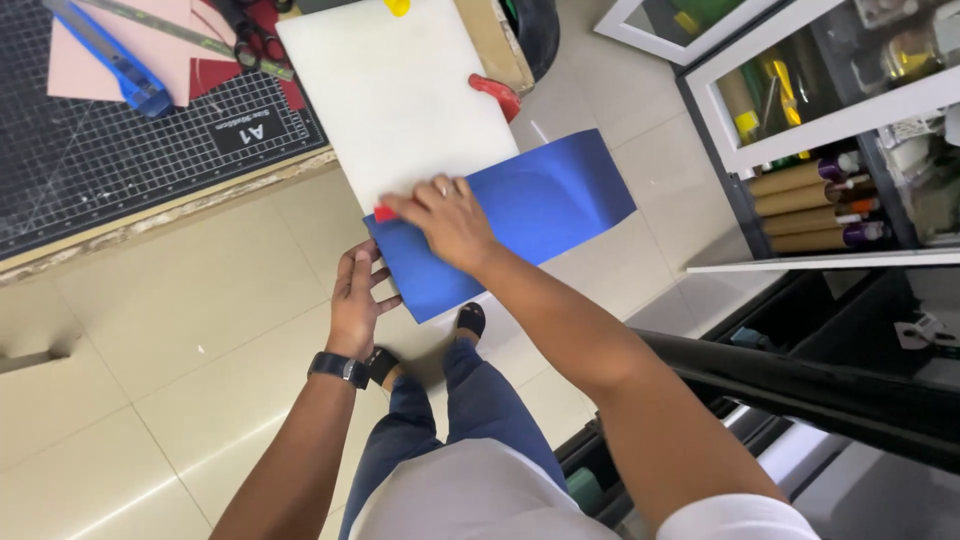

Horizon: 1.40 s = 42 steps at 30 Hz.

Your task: Applying adhesive to a board and carefully attaching a blue sheet using a scraper to smooth it out.

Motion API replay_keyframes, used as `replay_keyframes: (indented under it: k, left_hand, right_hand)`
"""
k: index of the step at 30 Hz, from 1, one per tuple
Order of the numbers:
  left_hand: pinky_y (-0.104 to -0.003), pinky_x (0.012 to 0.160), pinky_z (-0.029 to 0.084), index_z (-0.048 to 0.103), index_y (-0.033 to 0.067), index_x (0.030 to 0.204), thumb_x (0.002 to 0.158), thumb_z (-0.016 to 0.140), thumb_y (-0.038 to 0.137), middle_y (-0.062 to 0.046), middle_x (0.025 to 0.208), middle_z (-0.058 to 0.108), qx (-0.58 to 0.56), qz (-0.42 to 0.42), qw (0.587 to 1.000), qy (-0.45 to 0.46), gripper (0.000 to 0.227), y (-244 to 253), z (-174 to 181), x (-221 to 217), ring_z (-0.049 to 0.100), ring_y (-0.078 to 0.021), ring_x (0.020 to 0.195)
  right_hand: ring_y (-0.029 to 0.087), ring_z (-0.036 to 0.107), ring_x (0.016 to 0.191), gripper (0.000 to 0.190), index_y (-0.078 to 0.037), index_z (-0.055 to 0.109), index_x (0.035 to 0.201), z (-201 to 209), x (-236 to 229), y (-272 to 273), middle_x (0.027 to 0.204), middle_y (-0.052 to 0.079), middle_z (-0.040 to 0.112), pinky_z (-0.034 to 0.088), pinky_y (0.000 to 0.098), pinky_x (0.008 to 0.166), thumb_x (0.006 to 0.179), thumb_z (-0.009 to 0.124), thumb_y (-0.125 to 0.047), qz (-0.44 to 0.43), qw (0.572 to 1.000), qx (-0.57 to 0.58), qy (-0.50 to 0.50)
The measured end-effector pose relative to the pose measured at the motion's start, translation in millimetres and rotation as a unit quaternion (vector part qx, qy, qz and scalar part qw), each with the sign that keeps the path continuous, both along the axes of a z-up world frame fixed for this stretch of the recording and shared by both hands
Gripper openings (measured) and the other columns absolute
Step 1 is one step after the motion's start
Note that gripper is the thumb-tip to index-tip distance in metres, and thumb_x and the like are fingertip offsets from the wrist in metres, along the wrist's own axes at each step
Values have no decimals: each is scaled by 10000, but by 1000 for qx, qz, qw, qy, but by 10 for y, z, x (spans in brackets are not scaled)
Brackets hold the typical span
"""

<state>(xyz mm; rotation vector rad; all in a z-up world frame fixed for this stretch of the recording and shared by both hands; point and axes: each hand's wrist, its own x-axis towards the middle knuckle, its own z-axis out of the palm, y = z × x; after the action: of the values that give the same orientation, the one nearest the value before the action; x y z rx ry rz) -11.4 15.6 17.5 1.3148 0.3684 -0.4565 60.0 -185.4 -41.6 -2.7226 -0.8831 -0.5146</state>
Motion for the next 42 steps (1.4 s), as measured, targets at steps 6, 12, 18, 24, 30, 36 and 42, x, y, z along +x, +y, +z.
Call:
replay_keyframes:
  k: [6,12,18,24,30,36,42]
  left_hand:
    - [-763,986,461,421,72,1466,1093,311,419,-266,1531,400,-24,-7,1000,3,522,42,39,40,407,-552,1393]
    - [-749,987,473,443,97,1470,1094,293,429,-244,1526,416,-19,-21,1000,3,524,73,4,17,397,-549,1405]
    - [-714,963,508,467,105,1465,1091,339,405,-214,1490,460,-14,-10,1000,14,496,55,-67,42,469,-481,1358]
    - [-700,911,549,490,111,1424,1074,435,329,-210,1448,491,34,-2,999,17,416,-2,-9,17,521,-471,1308]
    - [-742,922,510,450,91,1432,1086,423,347,-233,1464,459,26,13,999,19,431,-13,-125,20,490,-491,1313]
    - [-743,949,500,416,71,1450,1075,478,321,-257,1484,420,63,-11,998,3,454,-56,39,-7,460,-504,1356]
    - [-713,935,524,385,83,1457,1069,536,299,-243,1469,418,102,-27,994,-13,468,-141,42,7,464,-480,1368]
  right_hand:
    - [268,499,942,352,-335,611,1339,120,-401,-116,996,26,487,429,412,855,1102,363,-259,52,998,20,-8]
    - [258,477,897,338,-348,599,1341,35,-66,198,955,21,463,417,425,807,1083,399,-261,24,1000,11,-18]
    - [264,541,925,514,-358,414,1557,77,-658,132,957,11,498,456,443,818,1054,442,-251,-115,992,-2,51]
    - [438,632,1037,381,-171,576,1361,-178,-443,-912,1111,189,640,498,547,845,987,601,-235,-455,886,-79,-53]
    - [325,615,918,385,-204,596,1349,154,-963,581,969,87,606,493,467,769,964,586,-186,-296,955,6,5]
    - [308,604,876,444,-187,589,1358,-267,-871,-1024,932,66,581,501,459,760,919,631,-133,-441,895,-62,-15]
    - [277,582,799,414,-208,626,1367,-204,-1364,252,880,35,556,502,418,684,956,602,-163,-398,913,45,77]
